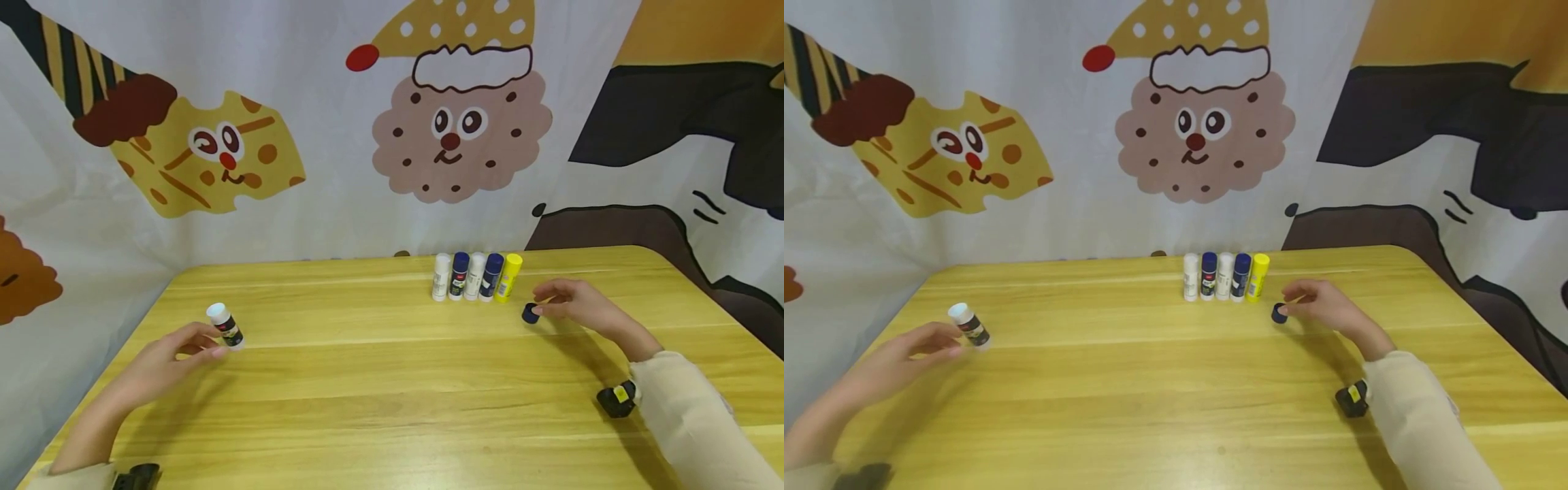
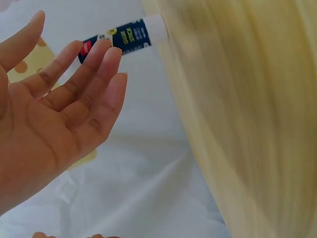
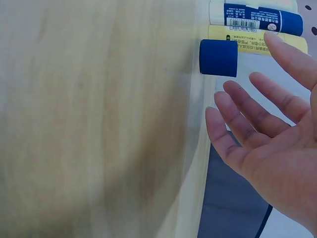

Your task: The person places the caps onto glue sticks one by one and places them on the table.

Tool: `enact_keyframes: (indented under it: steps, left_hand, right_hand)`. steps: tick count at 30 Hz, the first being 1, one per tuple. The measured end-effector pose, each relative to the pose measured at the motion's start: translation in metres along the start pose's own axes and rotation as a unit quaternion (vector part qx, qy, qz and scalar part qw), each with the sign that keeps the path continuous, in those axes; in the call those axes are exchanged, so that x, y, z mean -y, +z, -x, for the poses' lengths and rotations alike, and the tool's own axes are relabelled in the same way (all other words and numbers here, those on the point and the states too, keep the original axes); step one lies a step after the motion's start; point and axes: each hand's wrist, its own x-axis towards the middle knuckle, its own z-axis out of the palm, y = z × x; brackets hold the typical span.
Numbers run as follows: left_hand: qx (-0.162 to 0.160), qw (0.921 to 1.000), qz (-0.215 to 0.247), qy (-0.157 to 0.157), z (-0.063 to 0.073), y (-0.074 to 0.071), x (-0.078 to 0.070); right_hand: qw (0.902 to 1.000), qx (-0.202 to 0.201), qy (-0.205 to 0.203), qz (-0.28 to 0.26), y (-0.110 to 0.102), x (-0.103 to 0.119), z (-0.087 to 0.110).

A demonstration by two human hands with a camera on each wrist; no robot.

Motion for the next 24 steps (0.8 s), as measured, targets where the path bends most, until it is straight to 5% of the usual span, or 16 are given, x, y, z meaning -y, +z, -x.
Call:
enact_keyframes:
  steps: [18,24]
  left_hand:
    - [0.036,0.9974,0.005,-0.062,-0.006,-0.01,0.016]
    - [0.027,0.9977,0.012,-0.06,-0.009,-0.01,0.017]
  right_hand:
    - [0.9997,0.012,-0.012,-0.015,0.004,-0.007,0.001]
    - [0.9999,0.011,-0.011,-0.005,0.006,-0.006,0.001]
